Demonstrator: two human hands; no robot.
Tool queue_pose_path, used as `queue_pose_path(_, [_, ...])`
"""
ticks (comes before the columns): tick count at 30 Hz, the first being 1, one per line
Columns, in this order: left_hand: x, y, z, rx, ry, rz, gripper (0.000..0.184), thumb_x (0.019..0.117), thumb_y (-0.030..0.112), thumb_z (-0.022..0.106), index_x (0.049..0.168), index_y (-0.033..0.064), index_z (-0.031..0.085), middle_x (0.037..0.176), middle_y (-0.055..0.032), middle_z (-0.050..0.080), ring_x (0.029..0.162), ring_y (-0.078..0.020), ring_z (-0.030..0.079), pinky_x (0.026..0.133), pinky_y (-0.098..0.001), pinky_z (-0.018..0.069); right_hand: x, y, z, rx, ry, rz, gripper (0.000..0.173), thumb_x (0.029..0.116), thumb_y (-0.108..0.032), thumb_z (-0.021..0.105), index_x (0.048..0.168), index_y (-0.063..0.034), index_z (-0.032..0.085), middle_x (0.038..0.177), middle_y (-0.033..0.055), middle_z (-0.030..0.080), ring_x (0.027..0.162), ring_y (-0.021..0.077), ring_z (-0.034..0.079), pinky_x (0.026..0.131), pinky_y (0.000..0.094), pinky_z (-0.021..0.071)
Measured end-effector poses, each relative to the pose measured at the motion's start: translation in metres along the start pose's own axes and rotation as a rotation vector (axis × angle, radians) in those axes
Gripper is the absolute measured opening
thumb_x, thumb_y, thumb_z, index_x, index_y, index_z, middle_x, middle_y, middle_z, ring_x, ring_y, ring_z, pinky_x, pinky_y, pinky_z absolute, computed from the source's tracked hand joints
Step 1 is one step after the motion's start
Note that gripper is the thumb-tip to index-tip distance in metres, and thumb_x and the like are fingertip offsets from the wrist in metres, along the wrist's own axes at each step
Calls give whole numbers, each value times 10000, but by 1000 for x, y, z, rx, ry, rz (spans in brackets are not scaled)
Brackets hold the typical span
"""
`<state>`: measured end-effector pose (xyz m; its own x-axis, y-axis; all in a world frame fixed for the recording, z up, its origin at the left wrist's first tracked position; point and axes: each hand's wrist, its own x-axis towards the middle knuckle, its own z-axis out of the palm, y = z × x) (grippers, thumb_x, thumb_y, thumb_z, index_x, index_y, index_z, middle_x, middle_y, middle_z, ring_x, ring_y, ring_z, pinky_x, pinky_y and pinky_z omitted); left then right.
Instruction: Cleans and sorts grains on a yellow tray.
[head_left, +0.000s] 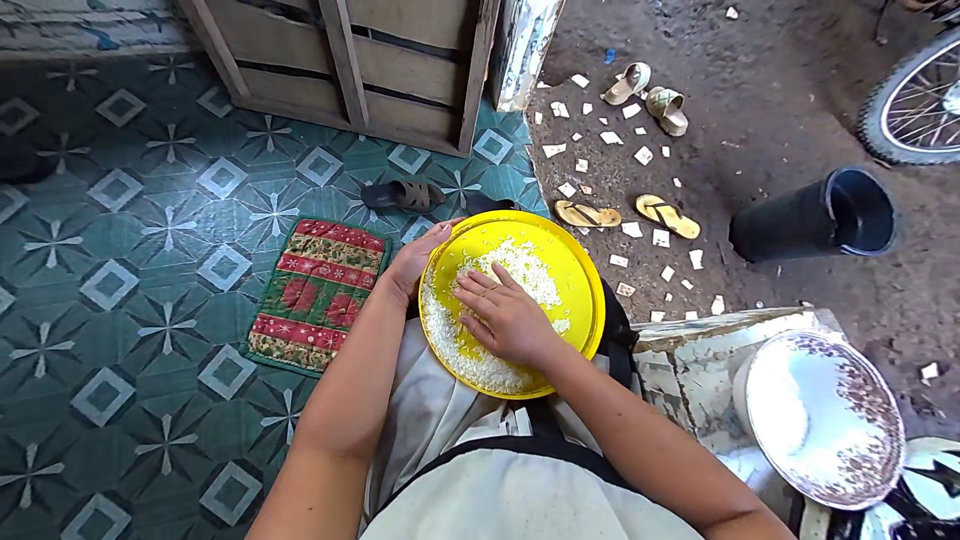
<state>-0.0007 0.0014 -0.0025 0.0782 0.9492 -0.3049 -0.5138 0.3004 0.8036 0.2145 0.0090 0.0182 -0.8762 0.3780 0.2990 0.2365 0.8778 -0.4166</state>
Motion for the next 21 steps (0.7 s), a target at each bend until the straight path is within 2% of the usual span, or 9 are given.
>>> queue_pose_path(4, [2, -1, 0, -4, -11, -3, 439, 1114, 300, 229, 1474, 152, 433, 1229, -44, 672, 1074, -108, 669, 905, -287, 570, 3, 2, 1, -20, -86, 16, 465, 1068, -372, 465, 1337, -47, 658, 1451, 124, 601, 1423, 289, 496, 1218, 528, 314])
queue_pose_path(7, [3, -2, -1, -14, -10, 2, 435, 1114, 288, 237, 1475, 143, 430, 1233, -50, 668, 1073, -109, 669, 904, -284, 568, 9, 1, -1, 1, -79, 24, 469, 1062, -381, 481, 1337, -44, 657, 1450, 132, 600, 1417, 293, 502, 1215, 532, 316])
queue_pose_path(12, [0, 0, 2, -4, 14, -10, 432, 1118, 294, 237, 1468, 152, 447, 1207, -47, 678, 1041, -107, 679, 881, -280, 575, 21, 6, -5, 8, -192, 85, 566, 1057, -451, 478, 1429, -36, 579, 1522, 150, 526, 1467, 304, 433, 1242, 538, 248])
queue_pose_path(14, [1, 1, 3, -5, 24, -14, 428, 1116, 287, 242, 1463, 151, 452, 1191, -38, 679, 1025, -99, 680, 867, -278, 578, 26, 11, -17, 107, -157, 137, 544, 1052, -399, 519, 1435, -16, 564, 1519, 158, 526, 1468, 307, 430, 1244, 569, 227])
queue_pose_path(17, [-1, 2, 0, -28, 21, -19, 424, 1114, 288, 250, 1461, 152, 453, 1194, -38, 685, 1038, -112, 684, 875, -297, 587, 24, 21, -37, 231, -2, 259, 442, 1056, -268, 534, 1399, 5, 590, 1473, 143, 574, 1442, 278, 470, 1245, 589, 222])
queue_pose_path(21, [4, -1, -4, -40, -11, -17, 434, 1112, 309, 275, 1482, 141, 426, 1232, -62, 675, 1086, -133, 675, 907, -308, 578, 4, 30, -45, 188, 88, 264, 367, 992, -88, 548, 1337, -1, 640, 1387, 124, 646, 1393, 294, 527, 1221, 630, 239])
